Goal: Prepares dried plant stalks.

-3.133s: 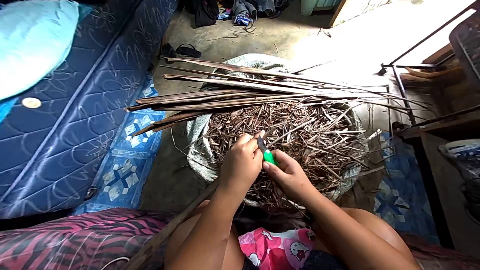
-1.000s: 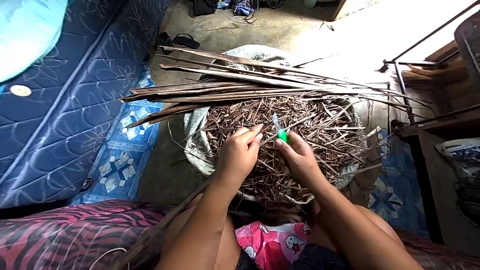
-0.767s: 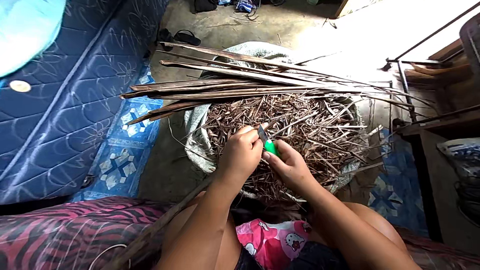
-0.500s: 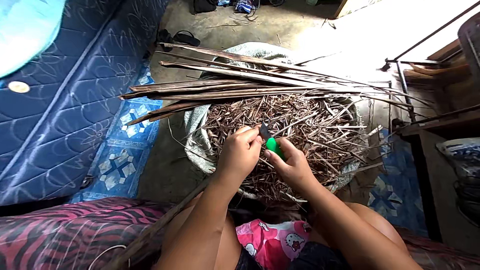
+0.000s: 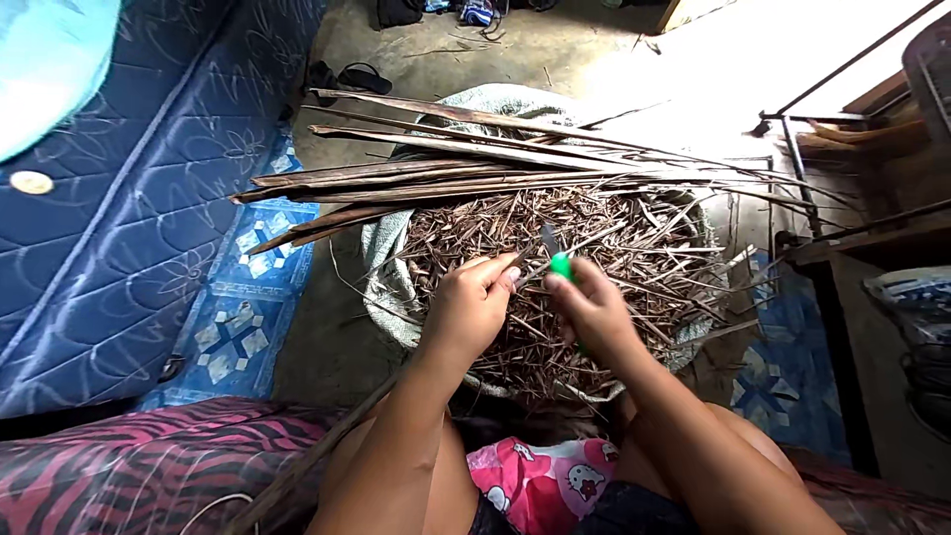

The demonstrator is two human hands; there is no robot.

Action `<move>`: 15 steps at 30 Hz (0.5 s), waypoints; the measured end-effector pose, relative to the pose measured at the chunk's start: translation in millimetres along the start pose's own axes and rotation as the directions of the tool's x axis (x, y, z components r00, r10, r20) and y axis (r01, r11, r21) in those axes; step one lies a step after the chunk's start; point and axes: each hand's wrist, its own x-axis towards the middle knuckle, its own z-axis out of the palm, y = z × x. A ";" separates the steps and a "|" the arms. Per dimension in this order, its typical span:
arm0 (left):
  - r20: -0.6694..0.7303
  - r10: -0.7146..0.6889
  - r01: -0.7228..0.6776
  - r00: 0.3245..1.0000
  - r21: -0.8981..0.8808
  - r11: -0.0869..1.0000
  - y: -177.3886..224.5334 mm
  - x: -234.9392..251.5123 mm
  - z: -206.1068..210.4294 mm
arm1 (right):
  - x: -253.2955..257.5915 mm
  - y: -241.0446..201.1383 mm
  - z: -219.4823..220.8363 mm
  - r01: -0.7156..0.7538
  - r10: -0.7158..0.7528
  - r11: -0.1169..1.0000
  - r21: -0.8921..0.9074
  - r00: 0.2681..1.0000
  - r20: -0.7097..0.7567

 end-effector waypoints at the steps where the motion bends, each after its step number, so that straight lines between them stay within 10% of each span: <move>1: 0.001 -0.012 0.012 1.000 -0.010 1.000 -0.2 0.1 -1.2 | 3.4 -1.0 -7.4 0.014 -0.011 0.999 0.033 0.998 -0.066; 9: 0.033 0.003 -0.003 0.999 0.015 1.000 0.1 -0.4 1.4 | -3.2 1.7 4.4 -0.001 0.007 0.993 -0.117 0.999 0.053; 12: 0.055 -0.006 0.007 0.998 -0.008 1.000 -0.9 -0.7 -0.7 | 7.4 -0.5 -12.8 0.014 -0.005 0.999 0.050 0.986 -0.165; 15: 0.194 0.004 -0.006 0.981 0.012 1.000 1.8 -0.9 0.8 | 3.6 -4.5 -8.7 0.035 -0.011 0.958 0.286 0.996 -0.087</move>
